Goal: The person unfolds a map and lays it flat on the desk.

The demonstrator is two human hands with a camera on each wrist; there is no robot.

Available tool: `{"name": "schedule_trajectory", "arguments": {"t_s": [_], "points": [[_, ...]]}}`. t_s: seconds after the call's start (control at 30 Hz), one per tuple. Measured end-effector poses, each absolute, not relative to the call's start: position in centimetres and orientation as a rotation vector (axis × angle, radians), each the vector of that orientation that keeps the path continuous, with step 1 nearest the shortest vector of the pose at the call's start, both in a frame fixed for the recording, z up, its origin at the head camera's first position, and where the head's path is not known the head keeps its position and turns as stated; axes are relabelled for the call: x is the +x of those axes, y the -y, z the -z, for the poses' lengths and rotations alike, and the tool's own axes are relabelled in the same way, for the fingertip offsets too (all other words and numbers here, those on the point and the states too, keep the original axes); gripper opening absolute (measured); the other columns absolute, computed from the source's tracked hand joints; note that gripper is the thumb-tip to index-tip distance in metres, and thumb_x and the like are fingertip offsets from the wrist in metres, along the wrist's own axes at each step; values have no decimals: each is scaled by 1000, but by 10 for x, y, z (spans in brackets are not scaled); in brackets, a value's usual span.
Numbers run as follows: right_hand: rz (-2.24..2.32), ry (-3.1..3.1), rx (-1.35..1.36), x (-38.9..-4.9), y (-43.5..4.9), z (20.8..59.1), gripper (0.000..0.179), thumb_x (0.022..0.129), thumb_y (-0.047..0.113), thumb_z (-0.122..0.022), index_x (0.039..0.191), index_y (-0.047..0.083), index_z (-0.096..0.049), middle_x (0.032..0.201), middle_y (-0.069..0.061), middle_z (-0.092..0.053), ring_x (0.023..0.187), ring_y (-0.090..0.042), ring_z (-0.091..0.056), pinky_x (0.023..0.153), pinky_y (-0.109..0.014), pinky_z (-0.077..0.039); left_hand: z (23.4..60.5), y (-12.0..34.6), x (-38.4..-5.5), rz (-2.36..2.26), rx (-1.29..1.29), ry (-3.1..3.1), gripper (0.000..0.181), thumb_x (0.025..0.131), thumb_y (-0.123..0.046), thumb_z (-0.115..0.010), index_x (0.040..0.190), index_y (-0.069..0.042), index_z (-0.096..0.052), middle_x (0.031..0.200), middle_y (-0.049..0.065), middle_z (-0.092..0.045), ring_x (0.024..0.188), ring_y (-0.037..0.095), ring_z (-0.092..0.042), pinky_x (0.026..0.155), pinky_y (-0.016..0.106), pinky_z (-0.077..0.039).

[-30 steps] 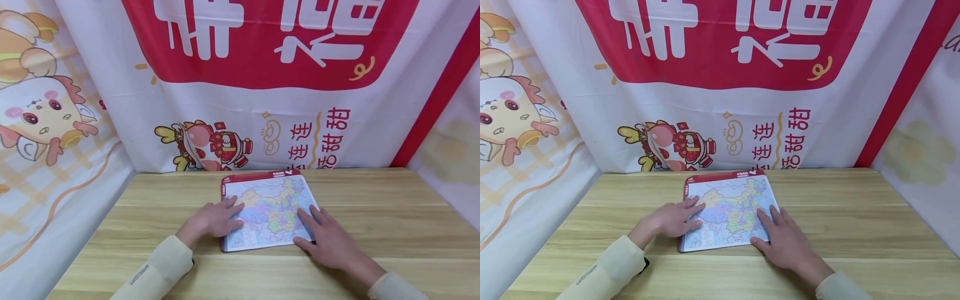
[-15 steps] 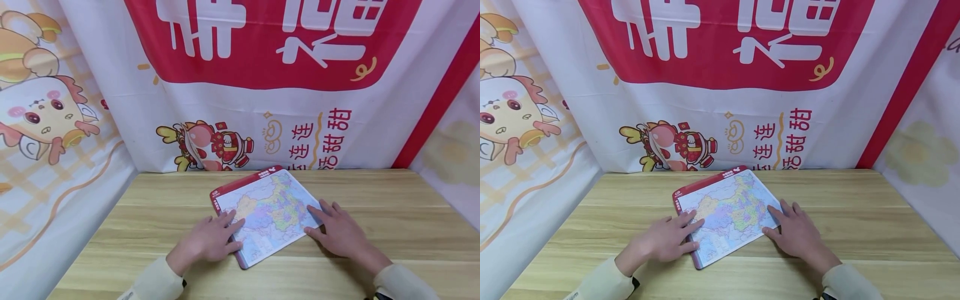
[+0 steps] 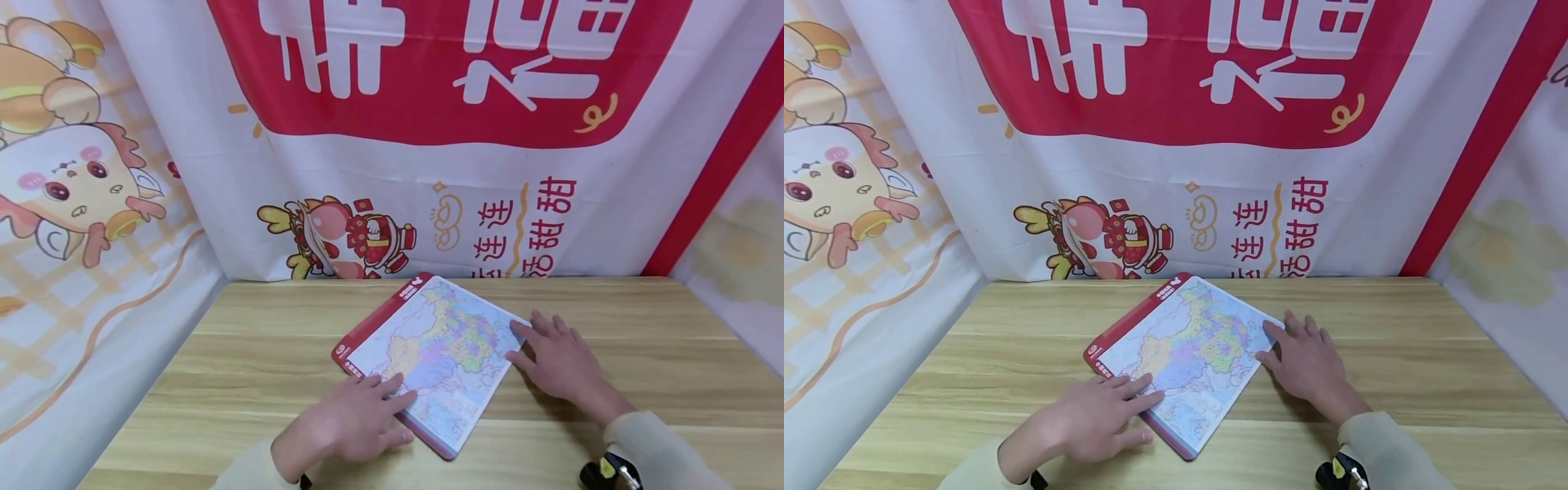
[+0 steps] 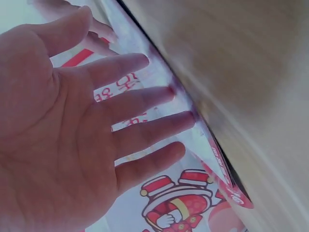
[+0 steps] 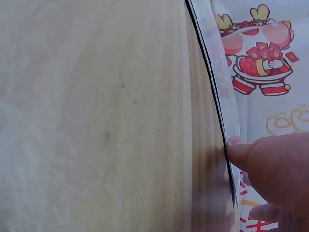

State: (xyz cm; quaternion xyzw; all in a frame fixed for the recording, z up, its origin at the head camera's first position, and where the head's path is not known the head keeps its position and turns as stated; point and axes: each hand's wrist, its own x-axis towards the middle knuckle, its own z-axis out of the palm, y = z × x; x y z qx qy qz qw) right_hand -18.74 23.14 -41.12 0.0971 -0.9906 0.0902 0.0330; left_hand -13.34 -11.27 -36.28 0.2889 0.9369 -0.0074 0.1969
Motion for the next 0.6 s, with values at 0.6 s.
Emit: {"name": "schedule_trajectory", "arguments": {"t_s": [0.6], "points": [[-437, 3030, 380, -143, -205, 422, 84, 95, 66, -67, 160, 16, -50, 164, -31, -41, 150, -54, -43, 116, -69, -43, 366, 129, -200, -267, 654, -2764, 73, 103, -53, -62, 166, -23, -39, 176, 6, -32, 163, 31, -30, 128, 64, -32]]}}
